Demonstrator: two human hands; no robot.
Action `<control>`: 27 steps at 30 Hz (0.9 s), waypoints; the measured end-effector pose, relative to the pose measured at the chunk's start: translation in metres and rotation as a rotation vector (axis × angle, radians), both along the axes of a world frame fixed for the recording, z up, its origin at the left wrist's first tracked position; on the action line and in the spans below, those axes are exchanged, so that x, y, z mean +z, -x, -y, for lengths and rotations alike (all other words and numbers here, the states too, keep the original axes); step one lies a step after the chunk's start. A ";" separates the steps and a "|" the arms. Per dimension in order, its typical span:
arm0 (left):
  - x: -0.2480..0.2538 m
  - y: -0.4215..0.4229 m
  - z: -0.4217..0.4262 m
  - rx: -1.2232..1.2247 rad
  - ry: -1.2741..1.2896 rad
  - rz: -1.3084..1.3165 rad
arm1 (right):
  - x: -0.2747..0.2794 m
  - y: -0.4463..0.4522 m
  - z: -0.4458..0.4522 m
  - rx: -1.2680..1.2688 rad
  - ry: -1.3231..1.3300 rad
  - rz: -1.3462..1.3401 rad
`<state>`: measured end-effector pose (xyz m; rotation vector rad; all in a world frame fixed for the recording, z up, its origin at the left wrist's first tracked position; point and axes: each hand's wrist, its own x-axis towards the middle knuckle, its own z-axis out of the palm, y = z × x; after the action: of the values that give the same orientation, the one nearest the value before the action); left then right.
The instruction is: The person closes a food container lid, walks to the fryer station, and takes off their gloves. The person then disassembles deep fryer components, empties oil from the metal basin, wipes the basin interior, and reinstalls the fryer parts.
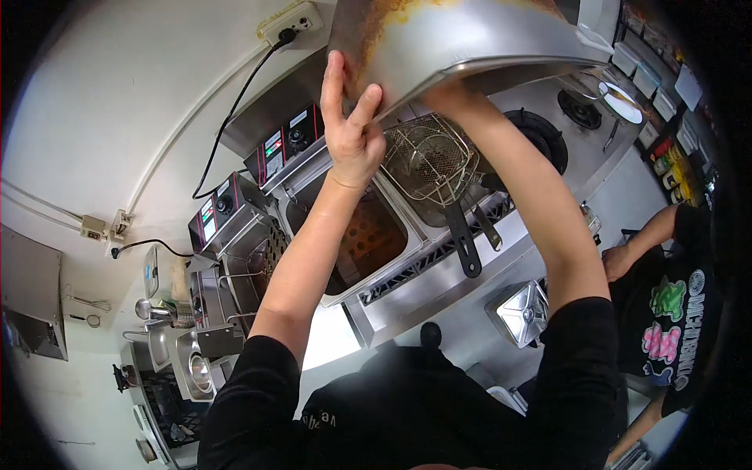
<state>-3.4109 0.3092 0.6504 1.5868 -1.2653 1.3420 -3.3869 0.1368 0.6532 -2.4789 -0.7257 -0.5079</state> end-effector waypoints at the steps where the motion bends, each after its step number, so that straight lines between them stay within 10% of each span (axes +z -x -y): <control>1: 0.002 0.002 0.001 -0.004 -0.024 -0.006 | 0.007 0.002 0.000 -0.040 0.002 0.009; 12: -0.010 -0.007 -0.008 0.005 0.034 0.044 | -0.039 0.022 0.004 -0.022 -0.186 -0.188; 16: -0.013 0.005 -0.007 -0.056 0.096 -0.097 | -0.036 -0.067 0.018 -0.208 -0.330 0.393; 19: -0.014 0.006 -0.010 -0.090 0.142 -0.142 | -0.038 -0.027 0.016 -0.141 -0.413 0.232; 24: -0.013 0.001 -0.020 -0.041 0.128 -0.070 | -0.086 0.015 0.003 0.029 0.159 0.064; 27: -0.017 0.001 -0.026 0.015 0.104 -0.109 | -0.072 -0.021 0.024 -0.149 0.073 0.012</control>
<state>-3.4124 0.3351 0.6333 1.5781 -1.1028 1.2912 -3.3664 0.1126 0.5812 -2.6137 -0.5759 -0.5594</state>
